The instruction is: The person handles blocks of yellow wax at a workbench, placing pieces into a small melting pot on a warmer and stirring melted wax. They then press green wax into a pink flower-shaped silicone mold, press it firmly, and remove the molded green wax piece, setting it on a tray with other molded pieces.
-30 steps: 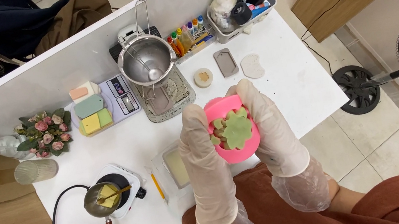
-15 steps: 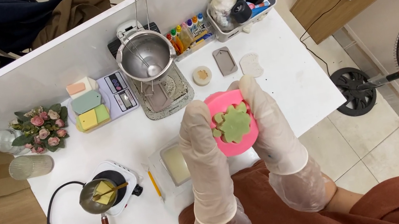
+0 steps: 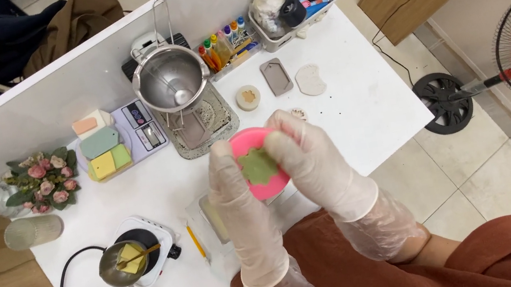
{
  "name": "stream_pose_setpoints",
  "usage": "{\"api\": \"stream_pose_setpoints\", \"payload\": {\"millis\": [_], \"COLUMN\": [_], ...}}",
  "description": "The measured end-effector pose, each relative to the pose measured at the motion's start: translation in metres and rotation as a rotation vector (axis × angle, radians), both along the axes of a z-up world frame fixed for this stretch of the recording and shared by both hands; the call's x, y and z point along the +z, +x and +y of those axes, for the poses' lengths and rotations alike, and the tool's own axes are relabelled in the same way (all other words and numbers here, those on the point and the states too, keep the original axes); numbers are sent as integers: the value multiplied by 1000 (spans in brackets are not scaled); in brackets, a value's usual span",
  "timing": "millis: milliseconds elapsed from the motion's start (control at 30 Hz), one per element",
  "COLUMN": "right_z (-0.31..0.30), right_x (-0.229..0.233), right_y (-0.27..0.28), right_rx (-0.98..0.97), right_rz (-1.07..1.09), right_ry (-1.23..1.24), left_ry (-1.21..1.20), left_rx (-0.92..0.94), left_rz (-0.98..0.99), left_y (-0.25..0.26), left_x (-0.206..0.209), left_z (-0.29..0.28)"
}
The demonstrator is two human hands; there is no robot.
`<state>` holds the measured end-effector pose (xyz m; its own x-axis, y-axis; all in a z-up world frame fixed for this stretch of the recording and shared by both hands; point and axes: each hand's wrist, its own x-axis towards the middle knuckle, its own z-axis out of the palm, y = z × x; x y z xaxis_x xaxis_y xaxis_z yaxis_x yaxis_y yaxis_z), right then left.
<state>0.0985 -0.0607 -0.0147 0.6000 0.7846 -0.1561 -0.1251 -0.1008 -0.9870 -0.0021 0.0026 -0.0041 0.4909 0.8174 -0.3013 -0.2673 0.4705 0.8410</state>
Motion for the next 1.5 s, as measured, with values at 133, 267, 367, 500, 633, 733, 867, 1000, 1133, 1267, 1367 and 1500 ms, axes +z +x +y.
{"api": "stream_pose_setpoints", "payload": {"millis": [133,267,367,500,633,733,867,1000,1133,1267,1367,1500], "right_z": [17,16,13,15,13,4,-2,-9,-13,-17,-21,-28], "right_x": [6,-12,-4,4,-4,-32,-41,-41,-42,-42,-39,-26], "right_y": [-13,-10,1,9,16,22,29,32,34,36,39,40], "right_rx": [56,65,224,376,380,438,501,477,461,452,484,477], "right_rz": [310,309,-59,-203,-182,169,305,361,403,357,392,404], "right_ry": [-48,51,-49,-86,-87,15,85,63,54,17,37,-57], "left_ry": [45,-91,-87,5,-82,-3,56,-192,-249,-249,-279,-295], "left_rx": [104,166,27,-108,-48,-75,-94,-22,-50,-46,-20,-52], "left_rz": [123,66,121,243,163,240,337,110,74,-17,-25,39], "left_y": [-9,-21,-34,-37,-32,-27,-18,-12,-13,-13,-10,-11], "left_x": [0,-3,-9,-23,-29,-31,-14,-9,-11,-17,-4,5], "left_z": [0,9,15,17,17,16,9,8,2,-3,-4,-6]}}
